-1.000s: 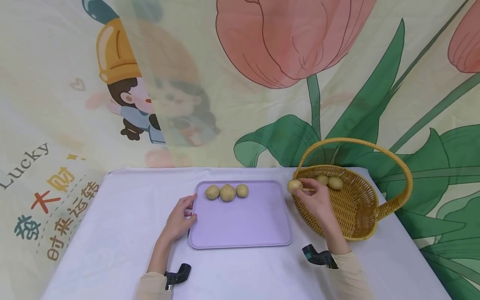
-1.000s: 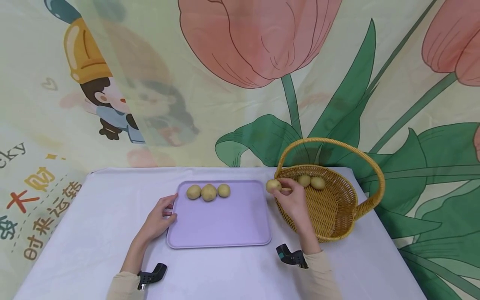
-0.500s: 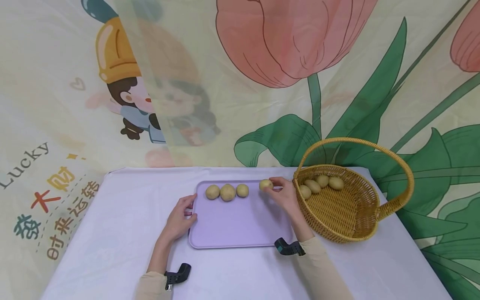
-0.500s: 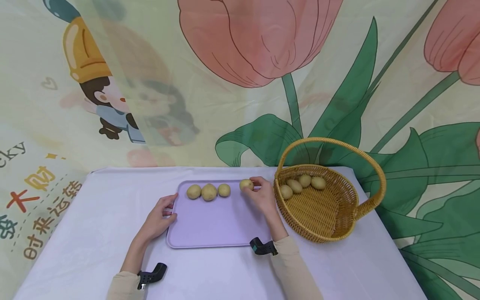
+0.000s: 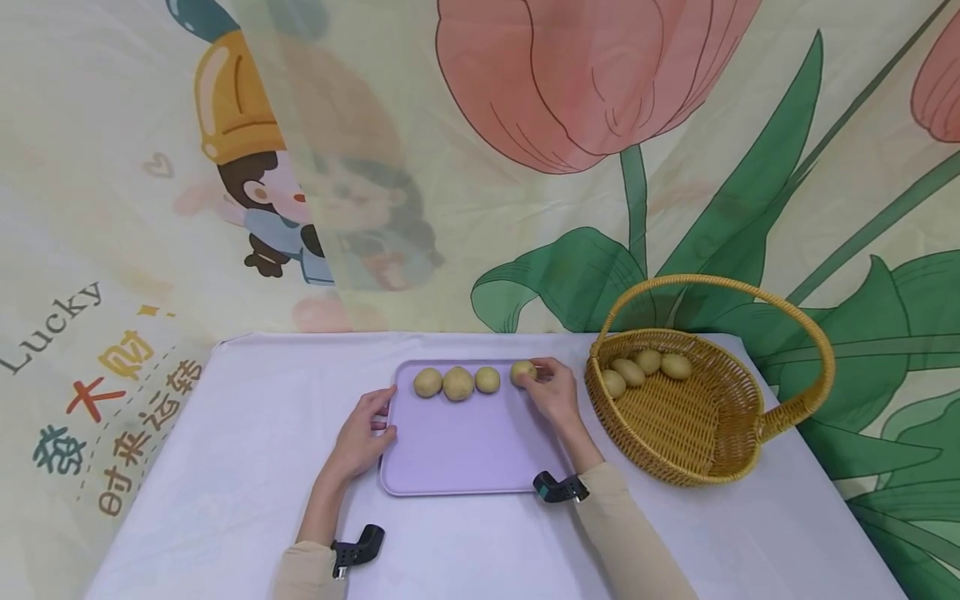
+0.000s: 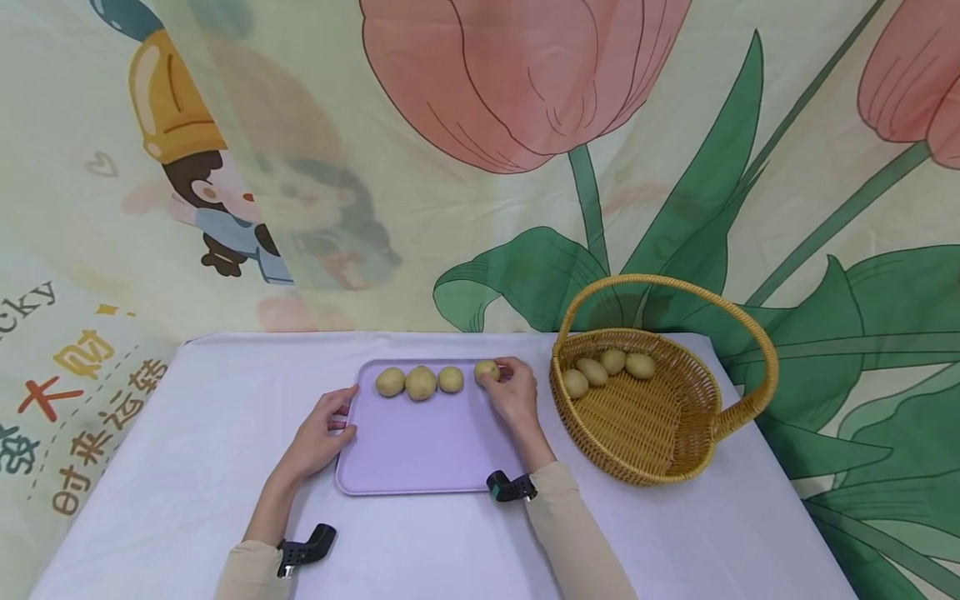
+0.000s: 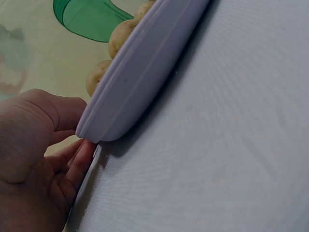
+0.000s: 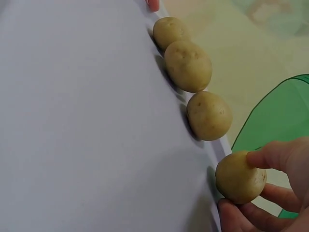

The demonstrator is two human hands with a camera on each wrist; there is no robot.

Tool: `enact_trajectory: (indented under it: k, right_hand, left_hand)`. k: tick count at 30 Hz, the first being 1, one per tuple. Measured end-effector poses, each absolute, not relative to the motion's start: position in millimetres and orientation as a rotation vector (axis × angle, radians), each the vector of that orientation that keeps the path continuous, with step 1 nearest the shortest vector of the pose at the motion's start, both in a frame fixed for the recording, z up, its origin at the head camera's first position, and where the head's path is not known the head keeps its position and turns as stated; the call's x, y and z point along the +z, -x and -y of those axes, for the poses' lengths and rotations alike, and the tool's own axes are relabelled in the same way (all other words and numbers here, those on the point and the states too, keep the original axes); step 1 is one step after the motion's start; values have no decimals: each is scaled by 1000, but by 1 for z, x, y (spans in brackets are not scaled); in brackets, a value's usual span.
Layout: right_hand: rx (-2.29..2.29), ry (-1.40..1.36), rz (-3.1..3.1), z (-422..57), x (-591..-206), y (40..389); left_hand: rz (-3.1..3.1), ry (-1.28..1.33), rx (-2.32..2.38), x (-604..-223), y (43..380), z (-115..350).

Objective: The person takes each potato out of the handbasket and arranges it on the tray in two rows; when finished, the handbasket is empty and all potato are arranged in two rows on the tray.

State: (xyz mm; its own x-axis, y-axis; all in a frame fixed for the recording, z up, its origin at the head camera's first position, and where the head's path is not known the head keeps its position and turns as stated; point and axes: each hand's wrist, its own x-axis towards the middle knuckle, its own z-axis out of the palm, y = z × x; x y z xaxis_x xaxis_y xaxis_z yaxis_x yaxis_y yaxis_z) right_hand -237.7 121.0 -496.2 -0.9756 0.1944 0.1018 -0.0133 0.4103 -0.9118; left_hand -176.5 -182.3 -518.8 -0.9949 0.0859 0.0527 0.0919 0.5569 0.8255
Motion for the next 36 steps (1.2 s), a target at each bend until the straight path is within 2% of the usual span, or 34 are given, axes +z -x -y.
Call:
enact_trajectory:
  k: [36]
  right_hand:
    - [1503,222,2621,-114,-492,239]
  left_hand:
    - [2739,196,-1445,-521,176,183]
